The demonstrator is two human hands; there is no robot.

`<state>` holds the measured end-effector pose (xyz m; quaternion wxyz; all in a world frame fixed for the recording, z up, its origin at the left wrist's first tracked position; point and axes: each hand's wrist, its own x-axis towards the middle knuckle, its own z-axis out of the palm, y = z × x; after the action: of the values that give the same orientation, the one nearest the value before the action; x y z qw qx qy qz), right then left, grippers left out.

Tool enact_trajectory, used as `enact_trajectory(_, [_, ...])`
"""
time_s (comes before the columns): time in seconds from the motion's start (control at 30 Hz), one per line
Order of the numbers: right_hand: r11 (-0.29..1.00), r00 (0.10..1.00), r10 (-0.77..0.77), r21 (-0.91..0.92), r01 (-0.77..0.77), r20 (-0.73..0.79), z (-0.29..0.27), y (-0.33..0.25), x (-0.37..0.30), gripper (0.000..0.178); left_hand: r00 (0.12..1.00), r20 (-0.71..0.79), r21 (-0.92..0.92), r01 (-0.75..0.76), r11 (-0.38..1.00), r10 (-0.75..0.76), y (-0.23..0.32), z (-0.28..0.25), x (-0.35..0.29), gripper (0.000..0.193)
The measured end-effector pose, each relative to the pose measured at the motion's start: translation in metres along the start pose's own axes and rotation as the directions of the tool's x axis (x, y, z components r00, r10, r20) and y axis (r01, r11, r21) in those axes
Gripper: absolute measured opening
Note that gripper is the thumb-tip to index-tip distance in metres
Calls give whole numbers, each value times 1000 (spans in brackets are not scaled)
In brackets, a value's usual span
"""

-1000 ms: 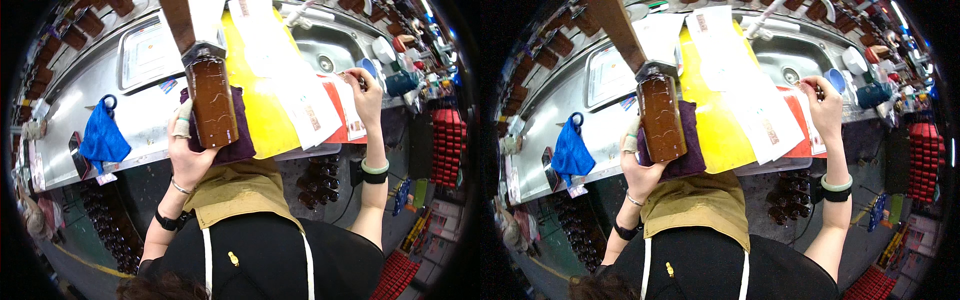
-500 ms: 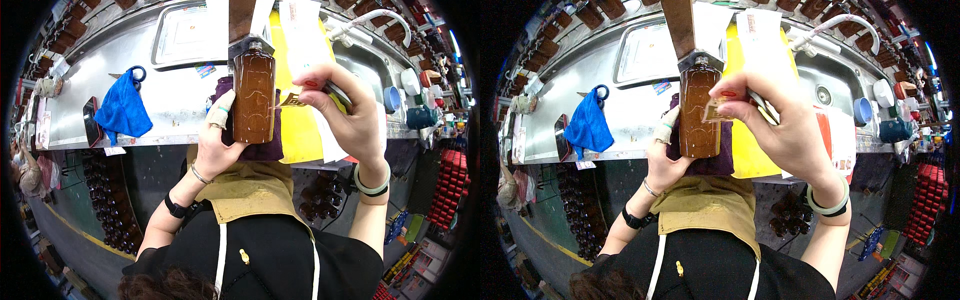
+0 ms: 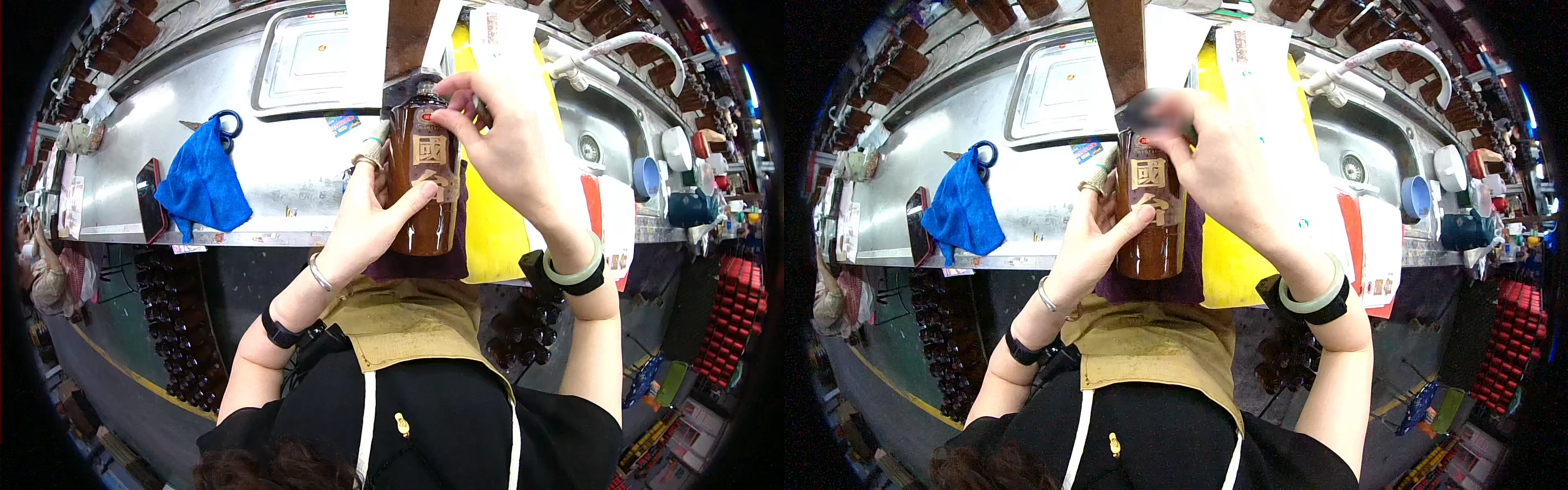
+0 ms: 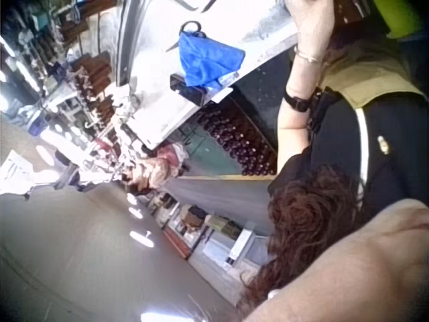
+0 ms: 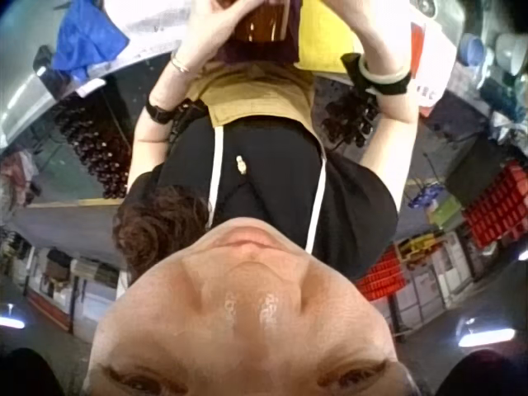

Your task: The recorder is carefully applying and smoothing adhesive labels onto brown glass bottles.

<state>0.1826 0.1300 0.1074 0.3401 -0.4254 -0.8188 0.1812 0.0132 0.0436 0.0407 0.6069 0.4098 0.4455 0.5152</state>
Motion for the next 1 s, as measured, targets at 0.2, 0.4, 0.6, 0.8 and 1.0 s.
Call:
enact_trajectory(0.2, [840, 940, 341, 445, -311, 13, 18, 37, 0, 24, 998, 45, 16, 41, 999, -42, 3, -6, 3, 93])
enact_trajectory(0.4, [714, 877, 451, 522, -467, 167, 34, 37, -12, 39, 995, 38, 0, 92, 996, -92, 8, -5, 4, 91])
enact_trajectory(0.6, [676, 857, 474, 539, -502, 202, 32, 33, -8, 36, 994, 1, 6, 110, 994, -110, 7, -3, 2, 93])
enact_trajectory(0.8, [696, 856, 478, 510, -506, 198, 30, 30, -7, 36, 994, -4, 8, 107, 994, -107, 6, -2, 2, 94])
enact_trajectory(1.0, [684, 868, 457, 548, -481, 192, 34, 34, -8, 36, 994, -2, 2, 111, 994, -111, 9, -1, 2, 93])
